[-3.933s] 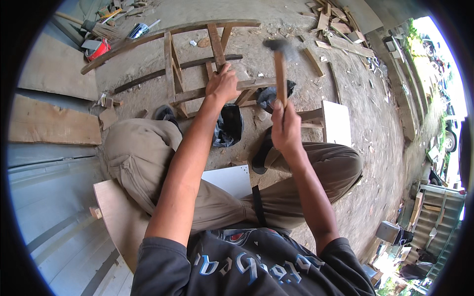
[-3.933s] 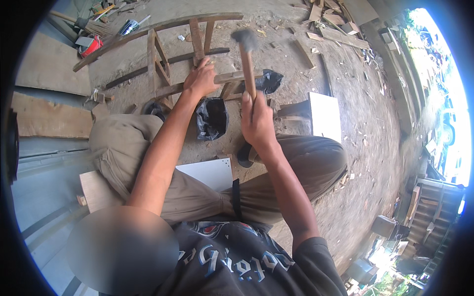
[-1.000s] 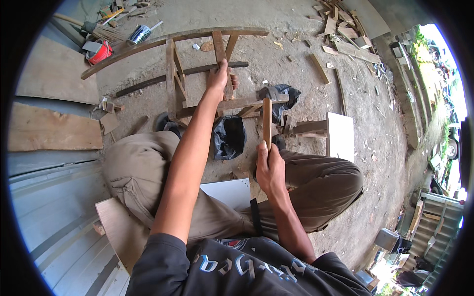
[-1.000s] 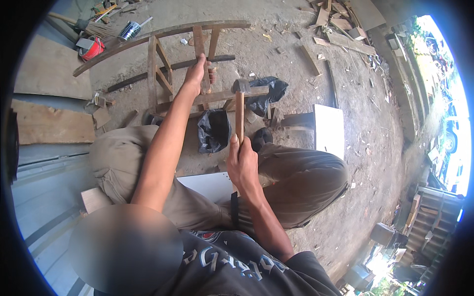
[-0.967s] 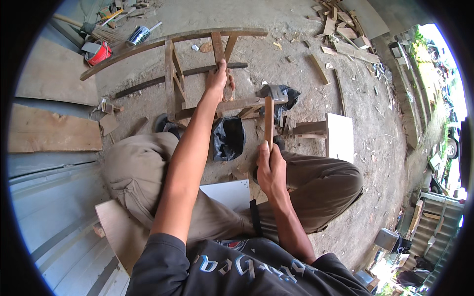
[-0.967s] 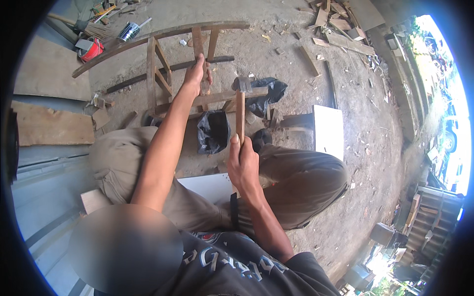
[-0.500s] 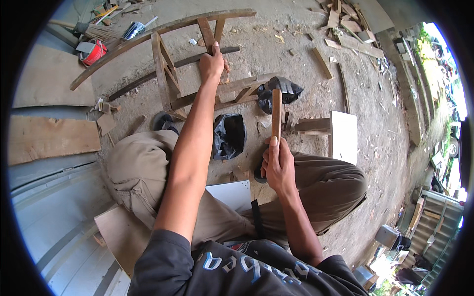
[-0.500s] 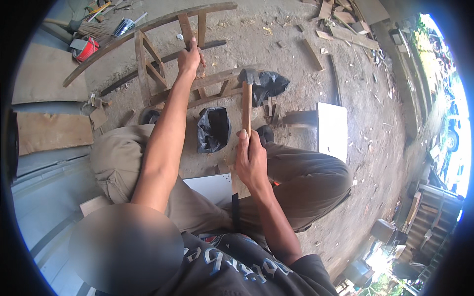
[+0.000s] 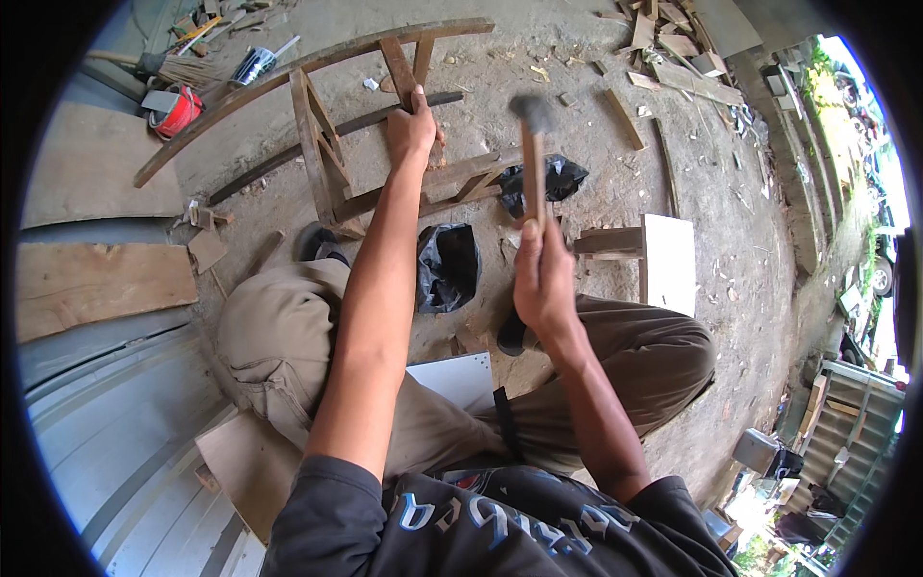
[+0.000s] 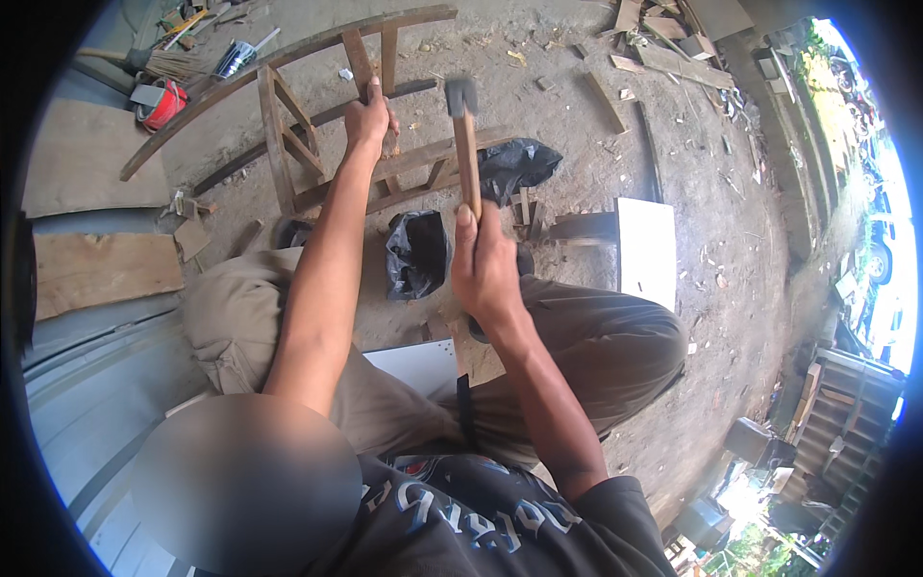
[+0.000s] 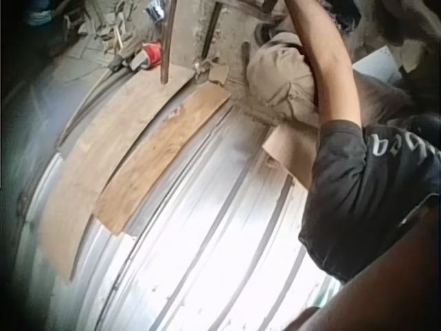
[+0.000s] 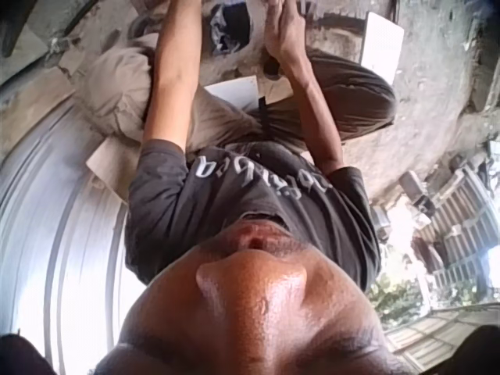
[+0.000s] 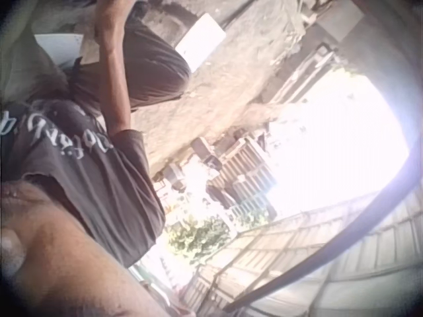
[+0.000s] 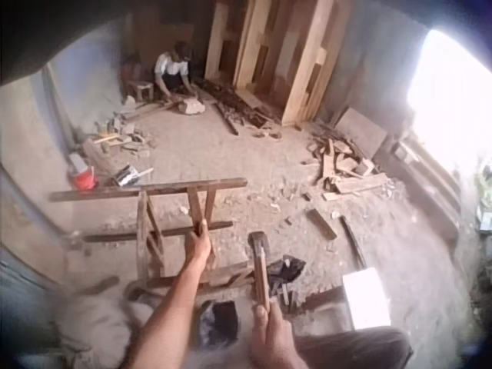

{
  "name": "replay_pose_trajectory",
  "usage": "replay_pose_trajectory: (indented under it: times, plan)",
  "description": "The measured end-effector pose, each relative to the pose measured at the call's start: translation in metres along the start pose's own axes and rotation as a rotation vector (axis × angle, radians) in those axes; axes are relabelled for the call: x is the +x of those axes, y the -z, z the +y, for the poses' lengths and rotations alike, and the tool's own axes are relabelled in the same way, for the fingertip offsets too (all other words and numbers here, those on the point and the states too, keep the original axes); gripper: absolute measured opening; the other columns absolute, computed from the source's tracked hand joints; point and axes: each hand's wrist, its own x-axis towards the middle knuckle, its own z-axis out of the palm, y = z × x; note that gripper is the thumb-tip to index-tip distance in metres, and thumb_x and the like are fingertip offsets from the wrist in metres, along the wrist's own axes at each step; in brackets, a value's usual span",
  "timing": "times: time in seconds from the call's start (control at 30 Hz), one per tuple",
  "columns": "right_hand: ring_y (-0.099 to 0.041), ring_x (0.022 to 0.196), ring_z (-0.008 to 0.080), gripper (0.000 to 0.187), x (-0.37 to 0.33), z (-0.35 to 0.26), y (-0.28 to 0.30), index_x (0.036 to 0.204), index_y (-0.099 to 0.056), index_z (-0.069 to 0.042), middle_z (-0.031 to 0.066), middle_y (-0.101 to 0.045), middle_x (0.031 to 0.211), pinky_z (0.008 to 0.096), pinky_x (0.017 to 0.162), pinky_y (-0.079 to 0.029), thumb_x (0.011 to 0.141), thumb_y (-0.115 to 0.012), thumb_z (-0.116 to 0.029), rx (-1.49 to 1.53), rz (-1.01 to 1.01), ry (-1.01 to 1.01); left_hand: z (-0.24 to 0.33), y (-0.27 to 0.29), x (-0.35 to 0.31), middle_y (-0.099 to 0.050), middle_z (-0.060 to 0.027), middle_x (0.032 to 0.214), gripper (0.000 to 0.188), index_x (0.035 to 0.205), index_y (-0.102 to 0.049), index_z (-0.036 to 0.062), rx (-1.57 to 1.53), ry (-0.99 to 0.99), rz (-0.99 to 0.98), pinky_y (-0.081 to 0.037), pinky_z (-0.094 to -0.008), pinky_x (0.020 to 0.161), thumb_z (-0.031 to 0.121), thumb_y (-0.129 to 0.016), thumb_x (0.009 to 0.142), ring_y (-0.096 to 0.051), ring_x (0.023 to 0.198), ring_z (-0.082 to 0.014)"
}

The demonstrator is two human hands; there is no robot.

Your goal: The person uses a hammer to strike and adjust joints on a wooden chair frame. They repeatedly reposition the chair and tap different sections to tighten or align the structure.

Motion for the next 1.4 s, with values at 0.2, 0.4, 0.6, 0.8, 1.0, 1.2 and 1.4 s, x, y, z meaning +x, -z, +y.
replay_pose_trajectory:
  times: [0.2, 0.4, 0.6, 0.8, 1.0, 1.2, 1.4]
  plan:
    - [-0.053, 0.054, 0.0268, 0.047, 0.001, 0.019, 0.012, 0.093, -0.055, 0.003, 0.0133, -0.052, 0.061, 0.0388, 0.053, -0.041, 0.104, -0.038, -0.039, 0.025, -0.019, -0.256, 0.007, -0.001, -0.004, -0.054, -0.0072, 0.053, 0.059, 0.067, -0.054, 0.0005, 0.000, 0.008, 0.009, -0.046, -0.0335, 0.040, 0.052, -0.049, 0.097, -0.057, 0.042, -0.0187]
    - [-0.032, 0.043, 0.0020, 0.043, 0.011, -0.027, 0.013, 0.099, -0.054, -0.003, -0.0066, -0.034, 0.056, 0.0207, 0.036, -0.028, 0.104, -0.038, -0.043, 0.296, 0.065, 0.004, 0.000, 0.000, -0.003, -0.056, -0.0090, 0.050, 0.064, 0.065, -0.057, -0.0011, 0.121, -0.041, 0.029, -0.048, -0.0349, 0.044, 0.054, -0.047, 0.097, -0.059, 0.043, -0.0201]
    - [-0.056, 0.059, 0.0209, 0.048, 0.003, 0.023, 0.000, 0.093, -0.058, 0.004, 0.0116, -0.056, 0.064, 0.0381, 0.056, -0.043, 0.104, -0.039, -0.039, 0.001, -0.035, -0.207, 0.004, -0.005, -0.004, -0.059, -0.0115, 0.048, 0.076, 0.053, -0.060, -0.0007, 0.213, -0.040, 0.104, -0.053, -0.0385, 0.051, 0.059, -0.042, 0.096, -0.065, 0.048, -0.0254]
    - [-0.031, 0.041, 0.0028, 0.048, -0.005, -0.007, 0.021, 0.097, -0.053, -0.002, -0.0052, -0.035, 0.058, 0.0207, 0.035, -0.025, 0.103, -0.038, -0.048, 0.293, -0.036, -0.324, 0.004, -0.002, -0.009, -0.057, -0.0112, 0.047, 0.073, 0.052, -0.058, -0.0010, 0.165, -0.021, 0.073, -0.053, -0.0384, 0.051, 0.056, -0.043, 0.097, -0.064, 0.046, -0.0244]
    - [-0.032, 0.046, 0.0006, 0.040, 0.010, -0.027, 0.011, 0.095, -0.053, -0.004, -0.0066, -0.038, 0.061, 0.0188, 0.038, -0.025, 0.104, -0.039, -0.041, 0.371, 0.082, 0.106, 0.001, 0.001, -0.006, -0.057, -0.0106, 0.047, 0.074, 0.052, -0.057, -0.0001, 0.137, -0.039, 0.075, -0.052, -0.0374, 0.050, 0.058, -0.043, 0.096, -0.064, 0.046, -0.0240]
    - [-0.034, 0.038, 0.0057, 0.046, -0.021, 0.038, -0.002, 0.090, -0.049, -0.006, -0.0038, -0.038, 0.057, 0.0235, 0.033, -0.028, 0.102, -0.038, -0.050, 0.267, -0.102, -0.367, 0.007, -0.002, -0.011, -0.057, -0.0100, 0.046, 0.077, 0.048, -0.057, 0.0004, 0.242, -0.009, 0.074, -0.053, -0.0382, 0.053, 0.060, -0.042, 0.096, -0.065, 0.047, -0.0239]
    - [-0.031, 0.038, 0.0041, 0.047, -0.006, -0.011, 0.012, 0.095, -0.049, -0.005, -0.0048, -0.035, 0.058, 0.0217, 0.032, -0.027, 0.102, -0.038, -0.050, 0.346, -0.036, -0.234, 0.003, -0.002, -0.009, -0.057, -0.0104, 0.045, 0.078, 0.047, -0.056, 0.0006, 0.185, -0.052, 0.063, -0.053, -0.0383, 0.052, 0.060, -0.042, 0.096, -0.063, 0.045, -0.0234]
